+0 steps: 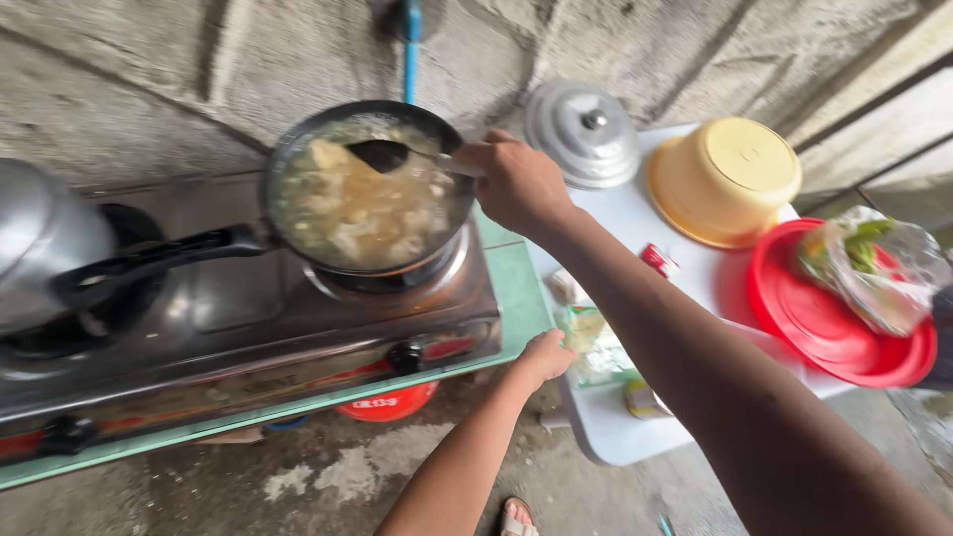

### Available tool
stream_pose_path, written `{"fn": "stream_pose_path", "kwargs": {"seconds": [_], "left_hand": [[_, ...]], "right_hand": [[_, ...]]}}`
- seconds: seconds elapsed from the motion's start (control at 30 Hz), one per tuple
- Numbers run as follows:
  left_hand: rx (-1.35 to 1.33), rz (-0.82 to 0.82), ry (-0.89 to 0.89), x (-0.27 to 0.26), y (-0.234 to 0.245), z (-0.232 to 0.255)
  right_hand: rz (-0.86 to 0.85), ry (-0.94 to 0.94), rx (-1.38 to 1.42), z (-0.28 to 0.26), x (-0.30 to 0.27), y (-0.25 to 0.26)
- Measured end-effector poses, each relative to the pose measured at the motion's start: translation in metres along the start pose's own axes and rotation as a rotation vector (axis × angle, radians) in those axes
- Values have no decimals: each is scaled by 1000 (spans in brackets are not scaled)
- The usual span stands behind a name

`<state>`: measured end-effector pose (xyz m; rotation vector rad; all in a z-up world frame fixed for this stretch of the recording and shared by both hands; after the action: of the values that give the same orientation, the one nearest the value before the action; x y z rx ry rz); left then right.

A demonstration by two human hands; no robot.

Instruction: Washing and cutting vegetables, then adding them and macaroni noodles to a boiling pot on a gas stove.

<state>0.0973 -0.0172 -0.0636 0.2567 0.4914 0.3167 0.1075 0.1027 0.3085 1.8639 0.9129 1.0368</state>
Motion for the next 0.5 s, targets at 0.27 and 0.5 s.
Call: {"fn": "stream_pose_path", "kwargs": {"seconds": [0.27, 0.5], "left_hand": [[-328, -92, 115, 61, -110, -50], [-624, -40, 39, 95, -143, -75]], "right_hand": [[-93, -106, 288, 62, -7, -17], [-204, -195, 455, 92, -21, -31]]}}
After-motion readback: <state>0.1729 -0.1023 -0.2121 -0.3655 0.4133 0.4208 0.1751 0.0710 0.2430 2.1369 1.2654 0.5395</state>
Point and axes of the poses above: each hand's wrist, its own x-axis towards the middle knuckle, its own y-axis out of the back of the hand, z = x × y, the point moved 7 cm from there along x, towards the middle knuckle, and after that the axes turned 4 degrees about -y, right-handed, at the moved point
